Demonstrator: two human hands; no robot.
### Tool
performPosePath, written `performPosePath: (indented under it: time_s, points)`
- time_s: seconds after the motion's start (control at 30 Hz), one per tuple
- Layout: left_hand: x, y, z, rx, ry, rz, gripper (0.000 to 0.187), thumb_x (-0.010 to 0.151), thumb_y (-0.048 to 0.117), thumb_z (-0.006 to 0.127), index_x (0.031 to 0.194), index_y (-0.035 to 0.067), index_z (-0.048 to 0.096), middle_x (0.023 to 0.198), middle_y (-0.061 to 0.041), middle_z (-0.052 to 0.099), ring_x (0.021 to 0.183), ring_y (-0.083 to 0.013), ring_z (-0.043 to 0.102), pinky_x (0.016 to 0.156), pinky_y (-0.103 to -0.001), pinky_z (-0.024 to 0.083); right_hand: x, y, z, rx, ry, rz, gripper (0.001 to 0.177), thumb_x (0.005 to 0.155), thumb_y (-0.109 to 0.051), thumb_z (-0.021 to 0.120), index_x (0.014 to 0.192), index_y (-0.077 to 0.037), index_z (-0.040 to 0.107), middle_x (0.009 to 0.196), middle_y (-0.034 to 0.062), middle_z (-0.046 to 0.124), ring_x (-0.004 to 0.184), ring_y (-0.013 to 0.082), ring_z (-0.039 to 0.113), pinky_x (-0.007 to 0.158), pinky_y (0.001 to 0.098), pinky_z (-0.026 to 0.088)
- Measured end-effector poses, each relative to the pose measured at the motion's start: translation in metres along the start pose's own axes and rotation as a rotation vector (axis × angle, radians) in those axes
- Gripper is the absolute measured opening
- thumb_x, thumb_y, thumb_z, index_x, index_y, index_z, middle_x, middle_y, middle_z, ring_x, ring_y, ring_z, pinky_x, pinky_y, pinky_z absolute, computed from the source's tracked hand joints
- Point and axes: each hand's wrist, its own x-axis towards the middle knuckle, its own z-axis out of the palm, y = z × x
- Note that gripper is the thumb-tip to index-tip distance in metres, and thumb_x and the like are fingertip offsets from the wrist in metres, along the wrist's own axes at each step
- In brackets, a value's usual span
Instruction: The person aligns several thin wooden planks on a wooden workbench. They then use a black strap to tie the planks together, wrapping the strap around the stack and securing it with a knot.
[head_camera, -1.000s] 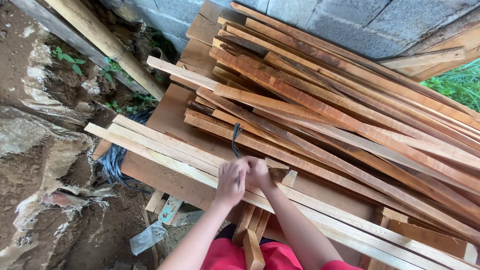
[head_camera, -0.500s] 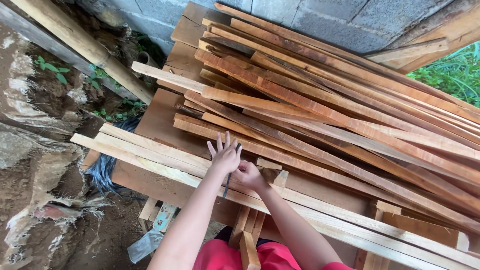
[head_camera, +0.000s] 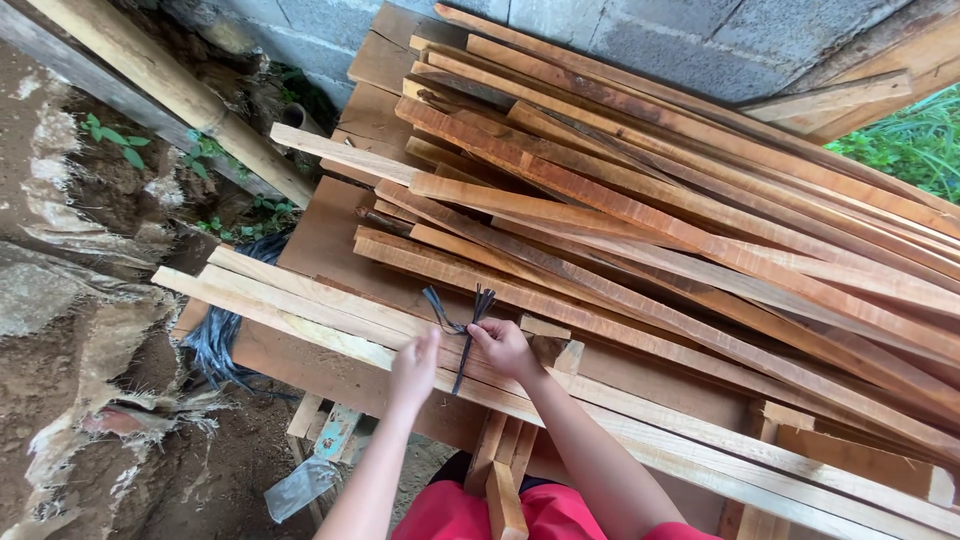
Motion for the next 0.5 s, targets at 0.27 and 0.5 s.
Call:
performPosePath:
  time_s: [0.27,0.5]
  points:
    - [-0.018,0.049,0.027,0.124,0.139,0.14,0.059,0.094,0.063,0.06,0.095,0.007,0.076,0.098,-0.016,0.075,0.107,-0.0375,0.069,0.096,-0.048,0.053,0.0,-0.006,-0.005,-0.055,-0.009,-0.087,0.027,0.097,-0.018,0.069,0.071,-0.013,0.074,0.064,0.0026,0.066,0.068,0.0098,0.055,0.066,0.0286,0.048]
    - [-0.007,0.025,0.032,-0.012,0.185,0.284,0.054,0.101,0.051,0.057,0.072,0.008,0.072,0.073,-0.014,0.074,0.087,-0.0365,0.074,0.078,-0.045,0.057,0.012,0.018,0.001,-0.109,0.062,0.058,0.027,0.1,-0.03,0.065,0.077,-0.021,0.077,0.065,-0.0049,0.069,0.068,0.0073,0.058,0.068,0.0275,0.049]
